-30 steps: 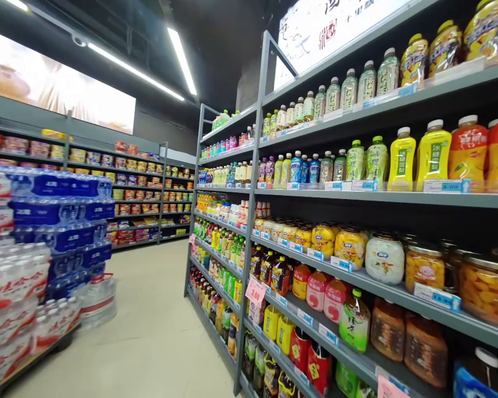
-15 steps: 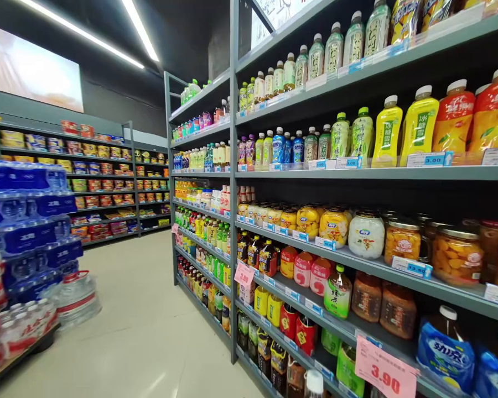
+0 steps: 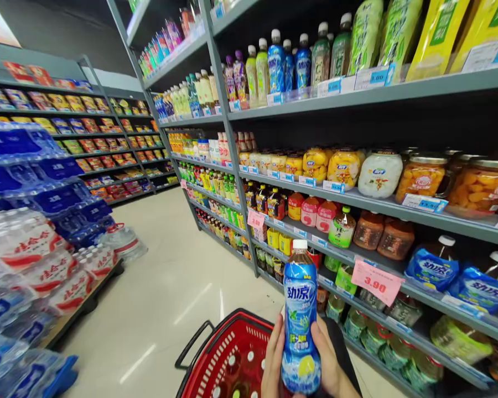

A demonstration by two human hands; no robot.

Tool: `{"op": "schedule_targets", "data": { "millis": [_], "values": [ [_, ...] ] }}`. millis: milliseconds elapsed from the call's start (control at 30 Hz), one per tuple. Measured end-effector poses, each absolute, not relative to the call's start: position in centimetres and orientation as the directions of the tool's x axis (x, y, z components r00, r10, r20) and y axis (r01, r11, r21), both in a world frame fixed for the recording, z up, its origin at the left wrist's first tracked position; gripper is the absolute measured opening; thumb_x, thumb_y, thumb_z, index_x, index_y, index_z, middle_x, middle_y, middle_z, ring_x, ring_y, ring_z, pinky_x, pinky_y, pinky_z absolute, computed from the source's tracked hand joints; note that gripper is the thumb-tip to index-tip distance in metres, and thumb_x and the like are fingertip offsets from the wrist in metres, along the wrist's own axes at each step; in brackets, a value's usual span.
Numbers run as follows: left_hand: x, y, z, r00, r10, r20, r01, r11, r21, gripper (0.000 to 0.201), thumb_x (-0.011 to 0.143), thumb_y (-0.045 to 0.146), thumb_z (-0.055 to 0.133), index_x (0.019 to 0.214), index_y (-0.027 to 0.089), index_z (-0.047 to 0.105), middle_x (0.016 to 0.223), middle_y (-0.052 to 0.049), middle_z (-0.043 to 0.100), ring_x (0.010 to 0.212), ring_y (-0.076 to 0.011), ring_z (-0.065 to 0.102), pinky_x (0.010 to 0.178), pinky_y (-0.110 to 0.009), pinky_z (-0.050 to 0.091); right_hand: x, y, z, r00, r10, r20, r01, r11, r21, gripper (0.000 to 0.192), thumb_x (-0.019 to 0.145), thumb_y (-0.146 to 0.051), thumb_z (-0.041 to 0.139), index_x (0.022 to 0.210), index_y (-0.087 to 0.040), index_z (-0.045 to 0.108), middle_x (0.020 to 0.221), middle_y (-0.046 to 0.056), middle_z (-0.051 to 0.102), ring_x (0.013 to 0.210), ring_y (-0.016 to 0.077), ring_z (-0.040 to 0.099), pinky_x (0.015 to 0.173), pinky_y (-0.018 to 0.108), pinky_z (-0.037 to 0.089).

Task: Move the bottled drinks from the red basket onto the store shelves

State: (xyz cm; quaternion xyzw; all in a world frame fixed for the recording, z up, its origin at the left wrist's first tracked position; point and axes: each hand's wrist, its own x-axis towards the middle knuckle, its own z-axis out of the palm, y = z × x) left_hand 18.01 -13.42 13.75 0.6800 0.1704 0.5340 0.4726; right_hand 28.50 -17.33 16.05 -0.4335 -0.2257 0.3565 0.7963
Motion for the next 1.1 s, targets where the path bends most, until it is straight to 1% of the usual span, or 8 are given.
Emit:
{"op": "schedule_targets", "data": {
  "millis": [100,233,333,600,733,967,1033,1100],
  "values": [
    [18.1,-14.1,14.0,0.319,0.729,0.606,-0.370,-0.492,0.788,0.073,0.095,0.074,0.056,0.157,0.036,0.049,0.169,-0.010,0.039,0.155,-0.0396,0.038,0.123,-0.055,0.041,28.1,-17.2,16.9,0.621,0.782,0.048,-0.410,0.377,-0.830,0.047,0.090,-0.064,0.072,0.124,-0.032,0.077,0.128,0.009,0.076,0.127,0.0284,0.068,0.114,0.046,0.053],
    [17.5,-14.8,14.6,0.292,0.748,0.596,-0.368,-0.488,0.792,0.073,0.096,0.070,0.060,0.156,0.030,0.052,0.168,-0.014,0.040,0.154,-0.0387,0.039,0.121,-0.050,0.045,27.6,-17.6,18.0,0.586,0.809,0.049,-0.429,0.361,-0.828,0.048,0.090,-0.065,0.073,0.124,-0.031,0.077,0.129,0.007,0.075,0.126,0.0287,0.068,0.111,0.044,0.054],
    [17.1,-15.0,14.8,0.304,0.746,0.593,-0.365,-0.483,0.796,0.073,0.096,0.068,0.061,0.157,0.030,0.051,0.169,-0.014,0.038,0.156,-0.0385,0.036,0.122,-0.050,0.044,27.5,-17.8,18.3,0.562,0.826,0.044,-0.442,0.345,-0.828,0.051,0.089,-0.067,0.073,0.123,-0.030,0.077,0.132,0.007,0.074,0.122,0.0296,0.070,0.108,0.045,0.056],
    [16.8,-14.8,14.7,0.328,0.722,0.609,-0.334,-0.514,0.790,0.075,0.095,0.072,0.060,0.158,0.032,0.050,0.169,-0.013,0.038,0.156,-0.0377,0.035,0.124,-0.050,0.042,27.5,-18.0,18.5,0.577,0.816,0.036,-0.429,0.340,-0.836,0.053,0.088,-0.069,0.073,0.119,-0.027,0.078,0.127,0.008,0.077,0.120,0.0316,0.071,0.107,0.044,0.056],
    [16.6,-14.3,13.7,0.328,0.714,0.619,-0.323,-0.531,0.783,0.076,0.096,0.072,0.059,0.158,0.029,0.049,0.169,-0.015,0.038,0.155,-0.0395,0.036,0.123,-0.052,0.042,27.5,-18.0,18.4,0.577,0.816,0.039,-0.425,0.341,-0.839,0.051,0.087,-0.067,0.074,0.119,-0.027,0.078,0.127,0.008,0.077,0.121,0.0314,0.070,0.109,0.044,0.055],
    [16.0,-12.7,11.6,0.384,0.600,0.702,-0.298,-0.639,0.709,0.079,0.099,0.062,0.063,0.163,0.021,0.041,0.169,-0.022,0.034,0.155,-0.0403,0.036,0.120,-0.052,0.046,27.2,-17.8,18.6,0.623,0.782,-0.004,-0.428,0.337,-0.838,0.052,0.084,-0.067,0.077,0.115,-0.026,0.079,0.126,0.008,0.077,0.124,0.0323,0.068,0.116,0.048,0.049],
    [16.1,-12.9,11.8,0.371,0.596,0.713,-0.302,-0.648,0.699,0.078,0.098,0.061,0.065,0.162,0.022,0.042,0.168,-0.023,0.035,0.154,-0.0416,0.038,0.118,-0.053,0.048,27.3,-17.7,18.0,0.640,0.768,0.003,-0.415,0.349,-0.840,0.052,0.085,-0.066,0.077,0.117,-0.026,0.079,0.124,0.009,0.077,0.124,0.0327,0.068,0.116,0.049,0.049],
    [16.4,-13.2,12.0,0.327,0.628,0.706,-0.302,-0.638,0.708,0.077,0.096,0.064,0.065,0.160,0.024,0.046,0.165,-0.022,0.041,0.151,-0.0422,0.043,0.115,-0.053,0.051,27.8,-17.8,16.8,0.629,0.778,-0.002,-0.421,0.338,-0.842,0.051,0.086,-0.065,0.076,0.118,-0.026,0.079,0.123,0.010,0.077,0.123,0.0324,0.069,0.114,0.049,0.051]
  ]
}}
